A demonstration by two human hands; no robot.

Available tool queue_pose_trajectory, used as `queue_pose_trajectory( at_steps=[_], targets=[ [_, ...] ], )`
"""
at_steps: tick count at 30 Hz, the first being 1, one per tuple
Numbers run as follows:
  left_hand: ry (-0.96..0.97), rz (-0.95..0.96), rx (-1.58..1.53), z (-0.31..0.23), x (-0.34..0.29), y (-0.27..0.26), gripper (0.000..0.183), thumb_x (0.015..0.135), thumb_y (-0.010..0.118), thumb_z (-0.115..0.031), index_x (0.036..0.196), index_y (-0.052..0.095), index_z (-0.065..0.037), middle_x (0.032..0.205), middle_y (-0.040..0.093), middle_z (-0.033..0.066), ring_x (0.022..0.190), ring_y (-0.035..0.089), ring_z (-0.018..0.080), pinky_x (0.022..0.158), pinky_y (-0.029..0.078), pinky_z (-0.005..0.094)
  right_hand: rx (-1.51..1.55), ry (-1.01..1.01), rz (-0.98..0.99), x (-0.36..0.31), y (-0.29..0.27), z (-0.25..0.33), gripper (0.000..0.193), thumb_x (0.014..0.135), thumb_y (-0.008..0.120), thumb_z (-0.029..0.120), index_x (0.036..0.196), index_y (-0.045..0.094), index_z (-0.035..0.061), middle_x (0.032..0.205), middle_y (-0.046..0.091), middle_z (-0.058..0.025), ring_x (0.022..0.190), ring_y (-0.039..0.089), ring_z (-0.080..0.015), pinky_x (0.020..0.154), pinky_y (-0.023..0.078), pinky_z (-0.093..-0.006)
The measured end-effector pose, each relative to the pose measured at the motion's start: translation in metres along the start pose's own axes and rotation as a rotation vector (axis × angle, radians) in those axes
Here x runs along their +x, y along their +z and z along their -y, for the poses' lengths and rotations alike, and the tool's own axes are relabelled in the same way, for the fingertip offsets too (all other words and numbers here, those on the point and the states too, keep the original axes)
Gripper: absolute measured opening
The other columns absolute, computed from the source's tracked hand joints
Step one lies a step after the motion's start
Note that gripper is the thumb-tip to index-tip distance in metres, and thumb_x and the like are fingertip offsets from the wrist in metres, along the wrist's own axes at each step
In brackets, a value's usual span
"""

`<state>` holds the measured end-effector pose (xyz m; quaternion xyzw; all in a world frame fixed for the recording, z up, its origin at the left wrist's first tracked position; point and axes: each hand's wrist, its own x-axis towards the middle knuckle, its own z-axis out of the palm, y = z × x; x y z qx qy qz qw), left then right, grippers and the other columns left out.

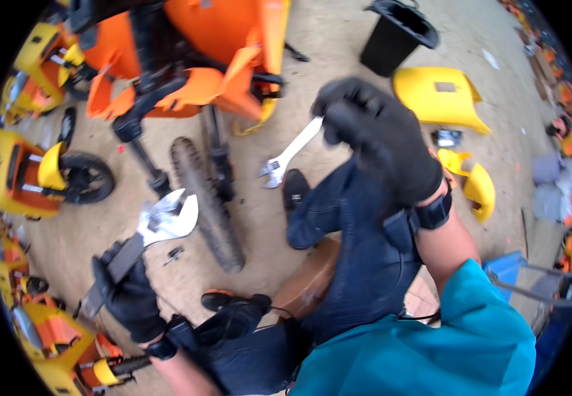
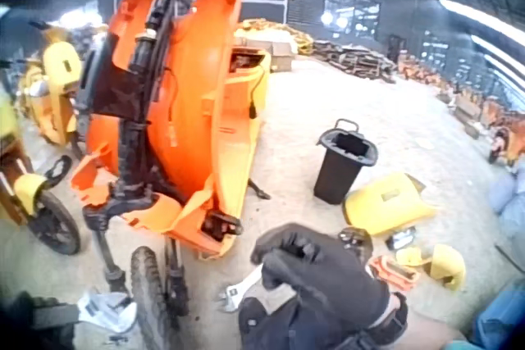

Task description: The person removes a yellow fender from an electric scooter and then uses an adjustable wrench and a smaller wrench simultaneously to loosen and remove a bolt from the front wheel assembly.

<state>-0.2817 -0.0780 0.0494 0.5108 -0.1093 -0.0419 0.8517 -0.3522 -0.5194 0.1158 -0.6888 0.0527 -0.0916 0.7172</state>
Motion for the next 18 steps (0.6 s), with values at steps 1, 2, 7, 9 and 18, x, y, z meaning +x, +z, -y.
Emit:
queue_pose_trajectory(
  at_steps=[1, 2, 7, 9, 18],
  targets=[
    [0.060, -0.136, 0.364, 0.000, 0.000, 0.002, 0.054, 0.092, 0.049, 0.003, 0.142, 0.035, -0.007, 0.139, 0.043, 0.0162, 0.129, 0.043, 0.0323, 0.102, 0.045, 0.0430, -0.049, -0.049, -0.099, 0.003, -0.024, 0.000, 0.021, 0.095, 0.055, 0.016, 0.109, 0.056, 0.0007, 0.093, 0.060, -0.0026, 0.078, 0.054, -0.0074, 0.072, 0.046, -0.0230],
    [0.150, -0.123, 0.601, 0.003, -0.003, 0.006, 0.060, 0.088, 0.055, 0.008, 0.142, 0.034, -0.005, 0.132, 0.049, 0.0176, 0.122, 0.050, 0.0318, 0.102, 0.045, 0.0413, -0.097, -0.098, -0.192, 0.002, -0.052, -0.004, 0.023, 0.095, 0.055, 0.016, 0.111, 0.055, 0.0005, 0.094, 0.060, -0.0031, 0.078, 0.054, -0.0078, 0.074, 0.047, -0.0232],
    [0.365, -0.047, 1.320, -0.008, -0.001, -0.003, 0.070, 0.084, 0.061, 0.009, 0.144, 0.029, -0.005, 0.130, 0.050, 0.0169, 0.118, 0.054, 0.0286, 0.099, 0.046, 0.0373, -0.203, 0.372, -0.340, -0.005, -0.191, -0.091, 0.019, 0.093, 0.058, 0.022, 0.093, 0.064, 0.0038, 0.083, 0.061, -0.0021, 0.076, 0.055, -0.0070, 0.066, 0.046, -0.0226],
    [0.369, -0.025, 1.355, -0.005, 0.002, -0.010, 0.070, 0.084, 0.061, 0.009, 0.144, 0.029, -0.005, 0.129, 0.050, 0.0169, 0.119, 0.054, 0.0286, 0.098, 0.047, 0.0373, -0.312, 0.366, -0.304, -0.022, -0.264, -0.164, 0.018, 0.090, 0.061, 0.018, 0.092, 0.064, 0.0010, 0.080, 0.063, -0.0043, 0.072, 0.058, -0.0083, 0.065, 0.048, -0.0222],
    [0.344, -0.085, 1.606, -0.018, -0.002, -0.039, 0.058, 0.088, 0.063, -0.001, 0.137, 0.033, 0.002, 0.125, 0.056, 0.0207, 0.114, 0.058, 0.0281, 0.096, 0.047, 0.0372, -0.933, 0.616, -0.601, -0.049, -0.339, -0.314, 0.025, 0.081, 0.058, 0.026, 0.097, 0.069, 0.0123, 0.091, 0.069, -0.0135, 0.087, 0.065, -0.0295, 0.079, 0.051, -0.0372]
  ],
)
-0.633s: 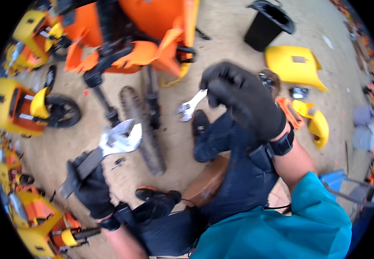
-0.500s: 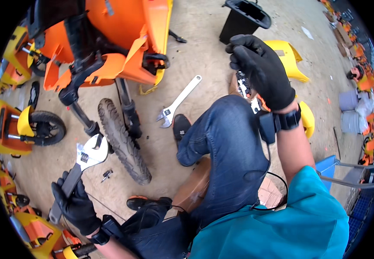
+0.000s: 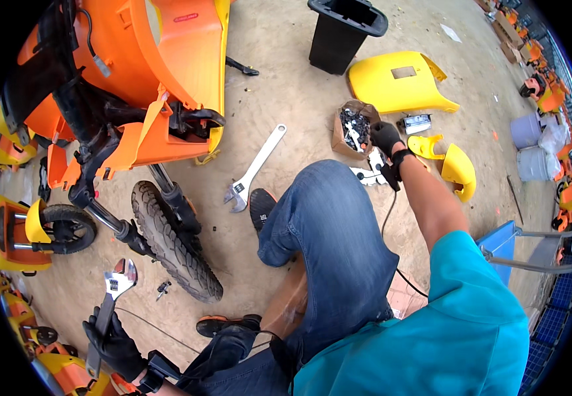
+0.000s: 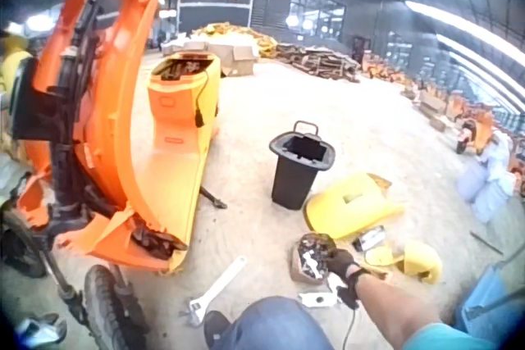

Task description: The person removes a yellow fender from an electric scooter and then uses an adjustable wrench and a smaller wrench simultaneously to loosen and remove a bolt from the front wheel assembly.

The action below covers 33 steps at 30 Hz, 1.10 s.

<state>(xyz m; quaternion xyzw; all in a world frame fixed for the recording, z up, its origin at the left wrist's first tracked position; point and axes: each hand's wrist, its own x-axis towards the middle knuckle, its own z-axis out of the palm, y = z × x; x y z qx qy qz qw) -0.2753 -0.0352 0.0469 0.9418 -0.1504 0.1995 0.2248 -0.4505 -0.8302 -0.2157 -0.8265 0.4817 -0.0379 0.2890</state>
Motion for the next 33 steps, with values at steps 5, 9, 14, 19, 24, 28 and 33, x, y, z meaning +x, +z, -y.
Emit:
queue_pose_trajectory(
  at_steps=[5, 9, 14, 19, 24, 28, 33],
  targets=[
    [-0.061, 0.096, 0.306, 0.009, -0.015, -0.008, 0.053, 0.089, 0.064, -0.006, 0.132, 0.037, 0.007, 0.122, 0.060, 0.0194, 0.113, 0.059, 0.0271, 0.098, 0.044, 0.0358, -0.217, -0.022, 0.082, -0.001, 0.031, -0.003, 0.023, 0.080, 0.061, 0.029, 0.092, 0.071, 0.0126, 0.090, 0.070, -0.0127, 0.089, 0.066, -0.0310, 0.083, 0.050, -0.0405],
    [-0.235, 0.165, 0.302, 0.025, -0.042, -0.020, 0.051, 0.088, 0.066, -0.006, 0.130, 0.039, 0.007, 0.121, 0.061, 0.0170, 0.112, 0.058, 0.0245, 0.099, 0.042, 0.0345, -0.600, -0.104, 0.224, 0.015, 0.064, 0.027, 0.038, 0.088, 0.046, 0.024, 0.122, 0.061, 0.0145, 0.122, 0.058, -0.0174, 0.114, 0.056, -0.0322, 0.099, 0.042, -0.0412],
    [-0.294, 0.239, 0.297, 0.017, -0.063, -0.021, 0.050, 0.086, 0.066, 0.000, 0.130, 0.042, 0.006, 0.120, 0.059, 0.0159, 0.112, 0.058, 0.0229, 0.098, 0.043, 0.0338, -1.013, -0.378, 0.035, 0.044, 0.103, 0.000, 0.050, 0.092, 0.034, 0.016, 0.142, 0.036, 0.0119, 0.146, 0.033, -0.0158, 0.134, 0.034, -0.0321, 0.112, 0.026, -0.0438],
    [-0.350, 0.312, 0.261, 0.021, -0.079, -0.023, 0.054, 0.085, 0.064, 0.004, 0.133, 0.039, 0.004, 0.121, 0.058, 0.0151, 0.113, 0.057, 0.0236, 0.098, 0.044, 0.0334, -0.571, -0.294, -0.030, 0.059, 0.118, -0.021, 0.054, 0.096, 0.030, 0.014, 0.149, 0.024, 0.0210, 0.155, 0.020, -0.0060, 0.142, 0.020, -0.0282, 0.118, 0.014, -0.0405],
    [-0.494, 0.197, -0.041, 0.030, -0.092, -0.036, 0.055, 0.086, 0.063, 0.003, 0.135, 0.038, 0.001, 0.125, 0.056, 0.0148, 0.115, 0.056, 0.0223, 0.100, 0.044, 0.0327, -0.940, -0.024, 0.167, 0.043, 0.139, 0.004, 0.057, 0.096, 0.027, 0.023, 0.152, 0.016, 0.0176, 0.158, 0.007, -0.0078, 0.145, 0.008, -0.0277, 0.119, 0.005, -0.0373],
    [-0.365, 0.271, 0.179, 0.017, -0.080, -0.025, 0.056, 0.085, 0.069, -0.006, 0.132, 0.040, 0.003, 0.118, 0.061, 0.0177, 0.112, 0.059, 0.0270, 0.098, 0.044, 0.0351, -0.738, -0.081, 0.130, 0.045, 0.137, -0.022, 0.054, 0.094, 0.032, 0.019, 0.146, 0.027, 0.0072, 0.148, 0.031, -0.0176, 0.137, 0.029, -0.0316, 0.113, 0.024, -0.0401],
    [-0.097, 0.295, 0.336, 0.021, -0.064, -0.009, 0.060, 0.082, 0.071, -0.003, 0.133, 0.040, 0.003, 0.117, 0.062, 0.0175, 0.110, 0.060, 0.0265, 0.097, 0.045, 0.0350, -0.326, 0.010, 0.085, 0.037, 0.082, -0.001, 0.047, 0.089, 0.047, 0.038, 0.128, 0.055, 0.0142, 0.122, 0.059, -0.0209, 0.115, 0.054, -0.0393, 0.099, 0.041, -0.0445]
  ],
)
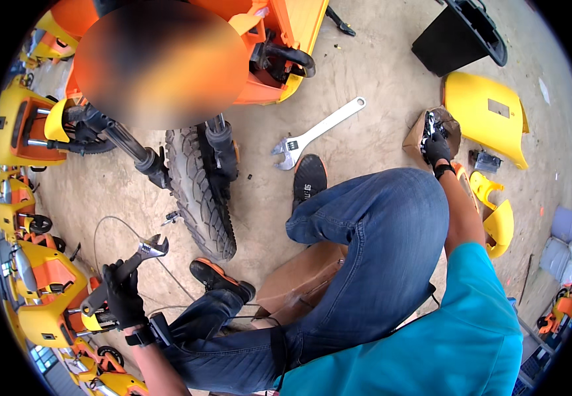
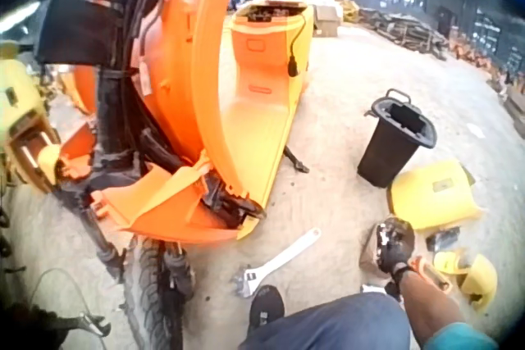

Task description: The person removes a yellow fender from an electric scooter and then uses an adjustable wrench and a smaller wrench simultaneously to loosen and remove a bolt from the front wheel assembly.

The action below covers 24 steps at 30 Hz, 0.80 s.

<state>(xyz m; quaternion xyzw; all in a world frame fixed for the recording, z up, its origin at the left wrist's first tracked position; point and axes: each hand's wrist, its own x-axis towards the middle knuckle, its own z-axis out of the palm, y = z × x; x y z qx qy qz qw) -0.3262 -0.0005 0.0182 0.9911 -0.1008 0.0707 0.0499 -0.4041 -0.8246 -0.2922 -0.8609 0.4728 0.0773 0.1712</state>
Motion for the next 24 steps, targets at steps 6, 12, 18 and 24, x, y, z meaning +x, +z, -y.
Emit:
queue_pose_trajectory(
  at_steps=[6, 12, 18, 24],
  targets=[
    [-0.159, -0.021, -0.514, 0.026, 0.009, 0.029, 0.055, 0.087, 0.064, -0.004, 0.136, 0.039, -0.001, 0.113, 0.061, 0.0146, 0.109, 0.059, 0.0252, 0.092, 0.051, 0.0359, 0.138, -0.196, -0.141, 0.006, -0.069, 0.024, 0.045, 0.092, 0.048, 0.042, 0.112, 0.064, 0.0054, 0.108, 0.063, -0.0249, 0.102, 0.059, -0.0421, 0.088, 0.046, -0.0453],
    [-0.795, -0.081, -1.527, 0.025, 0.028, 0.036, 0.040, 0.095, 0.056, -0.026, 0.127, 0.051, -0.001, 0.114, 0.058, 0.0143, 0.106, 0.059, 0.0248, 0.085, 0.055, 0.0385, 0.519, -0.687, -0.097, -0.053, -0.200, 0.138, 0.032, 0.094, 0.051, 0.034, 0.107, 0.064, 0.0073, 0.083, 0.063, -0.0074, 0.066, 0.059, -0.0150, 0.056, 0.050, -0.0274],
    [-0.609, -0.045, -1.436, -0.014, 0.047, 0.042, 0.027, 0.094, 0.057, -0.028, 0.109, 0.059, -0.005, 0.100, 0.063, 0.0092, 0.091, 0.063, 0.0187, 0.073, 0.057, 0.0333, 0.901, -0.814, 0.266, -0.230, -0.294, 0.268, 0.023, 0.092, 0.058, 0.022, 0.106, 0.060, 0.0034, 0.066, 0.052, 0.0016, 0.060, 0.052, -0.0063, 0.052, 0.040, -0.0208],
    [-0.715, -0.017, -1.362, -0.018, 0.053, 0.028, 0.032, 0.091, 0.062, -0.037, 0.100, 0.059, -0.006, 0.095, 0.064, 0.0091, 0.087, 0.064, 0.0181, 0.074, 0.056, 0.0340, 0.945, -0.698, 0.594, -0.338, -0.211, 0.336, 0.024, 0.091, 0.059, 0.024, 0.100, 0.063, 0.0022, 0.067, 0.055, -0.0003, 0.056, 0.053, -0.0083, 0.053, 0.046, -0.0215]
  ],
)
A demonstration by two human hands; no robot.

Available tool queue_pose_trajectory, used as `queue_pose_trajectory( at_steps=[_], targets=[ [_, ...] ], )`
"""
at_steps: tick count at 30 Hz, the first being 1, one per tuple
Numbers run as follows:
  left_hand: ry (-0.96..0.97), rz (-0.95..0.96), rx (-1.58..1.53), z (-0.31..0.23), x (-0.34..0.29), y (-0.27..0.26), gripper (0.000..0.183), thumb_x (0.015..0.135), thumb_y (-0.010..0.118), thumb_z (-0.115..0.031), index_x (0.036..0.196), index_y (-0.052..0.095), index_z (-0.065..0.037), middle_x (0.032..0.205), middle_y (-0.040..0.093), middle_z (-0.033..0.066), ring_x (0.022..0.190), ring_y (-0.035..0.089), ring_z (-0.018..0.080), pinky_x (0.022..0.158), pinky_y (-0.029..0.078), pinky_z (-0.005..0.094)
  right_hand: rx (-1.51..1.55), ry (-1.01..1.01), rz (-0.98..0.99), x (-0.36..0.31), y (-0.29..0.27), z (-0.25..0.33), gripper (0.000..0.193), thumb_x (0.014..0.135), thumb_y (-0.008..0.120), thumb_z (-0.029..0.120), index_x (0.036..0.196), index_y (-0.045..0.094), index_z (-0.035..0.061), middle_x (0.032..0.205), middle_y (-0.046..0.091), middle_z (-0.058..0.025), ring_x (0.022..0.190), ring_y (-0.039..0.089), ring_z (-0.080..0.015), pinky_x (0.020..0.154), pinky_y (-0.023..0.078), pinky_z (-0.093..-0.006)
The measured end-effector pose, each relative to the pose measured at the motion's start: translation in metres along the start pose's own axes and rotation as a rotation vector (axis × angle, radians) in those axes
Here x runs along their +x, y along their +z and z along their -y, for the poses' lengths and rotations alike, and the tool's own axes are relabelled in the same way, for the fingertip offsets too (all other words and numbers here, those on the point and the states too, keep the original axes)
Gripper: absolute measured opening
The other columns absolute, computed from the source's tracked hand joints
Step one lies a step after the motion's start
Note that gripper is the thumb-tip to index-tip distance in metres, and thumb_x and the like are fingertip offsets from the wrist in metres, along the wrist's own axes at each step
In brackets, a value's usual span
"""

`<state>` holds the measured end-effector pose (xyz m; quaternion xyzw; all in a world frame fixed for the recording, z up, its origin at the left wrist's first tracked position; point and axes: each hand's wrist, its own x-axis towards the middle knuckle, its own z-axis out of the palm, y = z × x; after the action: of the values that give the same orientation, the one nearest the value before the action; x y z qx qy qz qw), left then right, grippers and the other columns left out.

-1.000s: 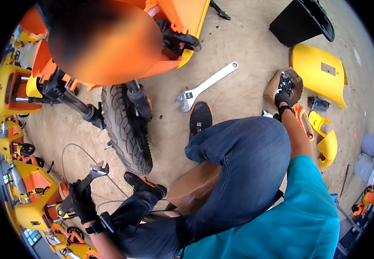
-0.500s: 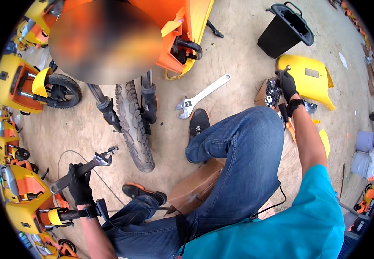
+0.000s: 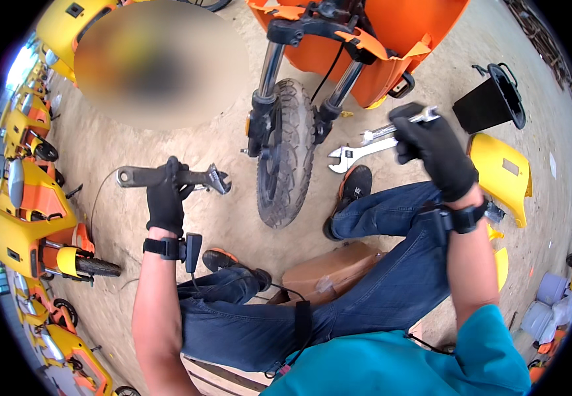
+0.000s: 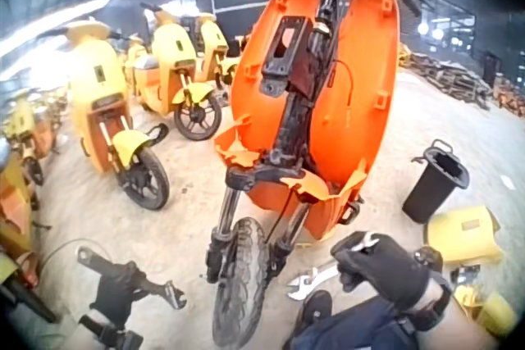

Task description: The person removes a yellow fender from an electric scooter and then uses an adjustable wrench and a smaller wrench simultaneously to loosen and remove a bolt from the front wheel assembly.

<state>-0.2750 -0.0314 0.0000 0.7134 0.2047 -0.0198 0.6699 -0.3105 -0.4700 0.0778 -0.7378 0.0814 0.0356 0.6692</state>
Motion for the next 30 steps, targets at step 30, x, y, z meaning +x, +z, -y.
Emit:
queue_pose_trajectory(
  at_steps=[30],
  targets=[
    [0.342, 0.242, 0.198, -0.005, 0.001, 0.035, 0.028, 0.096, 0.054, -0.020, 0.114, 0.056, 0.000, 0.111, 0.061, 0.0115, 0.105, 0.059, 0.0204, 0.087, 0.054, 0.0353, 0.582, 0.502, -0.180, 0.007, 0.115, -0.250, 0.014, 0.087, 0.056, 0.009, 0.100, 0.059, 0.0072, 0.091, 0.064, -0.0063, 0.078, 0.064, -0.0185, 0.064, 0.056, -0.0330]
  ],
)
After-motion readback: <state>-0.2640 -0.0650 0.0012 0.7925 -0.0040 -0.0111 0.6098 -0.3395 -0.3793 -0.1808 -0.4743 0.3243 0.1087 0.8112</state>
